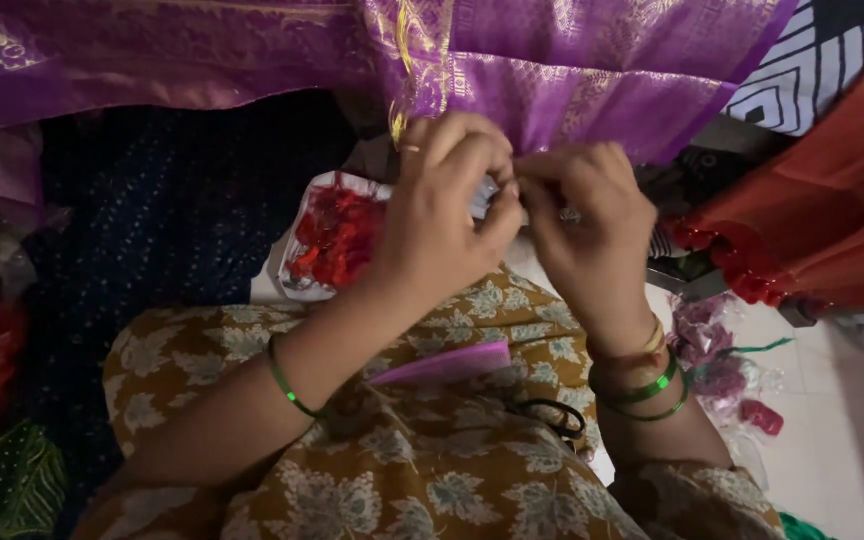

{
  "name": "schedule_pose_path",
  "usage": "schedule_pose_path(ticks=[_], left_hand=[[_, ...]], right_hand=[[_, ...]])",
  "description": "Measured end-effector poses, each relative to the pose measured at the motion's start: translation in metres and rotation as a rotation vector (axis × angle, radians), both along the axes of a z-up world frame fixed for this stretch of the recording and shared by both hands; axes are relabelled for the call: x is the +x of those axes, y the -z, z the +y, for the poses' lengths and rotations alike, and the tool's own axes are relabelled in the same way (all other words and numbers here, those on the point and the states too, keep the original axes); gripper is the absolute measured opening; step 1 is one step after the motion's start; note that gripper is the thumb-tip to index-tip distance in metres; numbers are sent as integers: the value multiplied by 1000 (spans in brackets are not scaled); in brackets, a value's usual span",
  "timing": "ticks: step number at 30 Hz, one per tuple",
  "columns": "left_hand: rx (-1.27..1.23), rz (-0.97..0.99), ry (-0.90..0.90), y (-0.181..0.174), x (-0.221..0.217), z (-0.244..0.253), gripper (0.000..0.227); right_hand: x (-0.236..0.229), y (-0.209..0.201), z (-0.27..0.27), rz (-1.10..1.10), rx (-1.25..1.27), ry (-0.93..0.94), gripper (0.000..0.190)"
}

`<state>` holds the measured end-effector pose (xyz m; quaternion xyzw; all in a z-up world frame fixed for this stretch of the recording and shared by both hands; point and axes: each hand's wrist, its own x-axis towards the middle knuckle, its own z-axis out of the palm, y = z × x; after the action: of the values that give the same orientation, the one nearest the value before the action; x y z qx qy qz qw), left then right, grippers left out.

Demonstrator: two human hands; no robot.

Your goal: Attaching decorative tassels to the edge of a purple saree using a needle and thread.

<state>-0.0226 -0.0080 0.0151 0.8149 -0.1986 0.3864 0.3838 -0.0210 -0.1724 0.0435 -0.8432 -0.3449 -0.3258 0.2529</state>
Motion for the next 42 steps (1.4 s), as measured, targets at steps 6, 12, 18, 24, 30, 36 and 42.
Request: schedule_pose_path(ticks=[6,12,18,24,30,36,42], left_hand=[[-542,439,430,5,4,7,8],[-495,439,377,5,0,10,7],[-387,421,199,4,-5,10,9],[166,-27,-98,1,-13,5,12],[-84,64,149,10,8,-7,7],[-500,467,462,-5,-1,7,6],[-246,136,252,11,6,6,13]], right_hand=[[-8,3,-5,219,288,-41,18],[-10,-15,11,456,476,-200,36],[-4,1,5,-165,31,-42,23],[-1,-2,1,-187,-87,6,26],[-3,1,-8,214,252,-99,14],[-10,1,-21,753,655,-292,23],[-3,21,-16,674,794,-353,4]])
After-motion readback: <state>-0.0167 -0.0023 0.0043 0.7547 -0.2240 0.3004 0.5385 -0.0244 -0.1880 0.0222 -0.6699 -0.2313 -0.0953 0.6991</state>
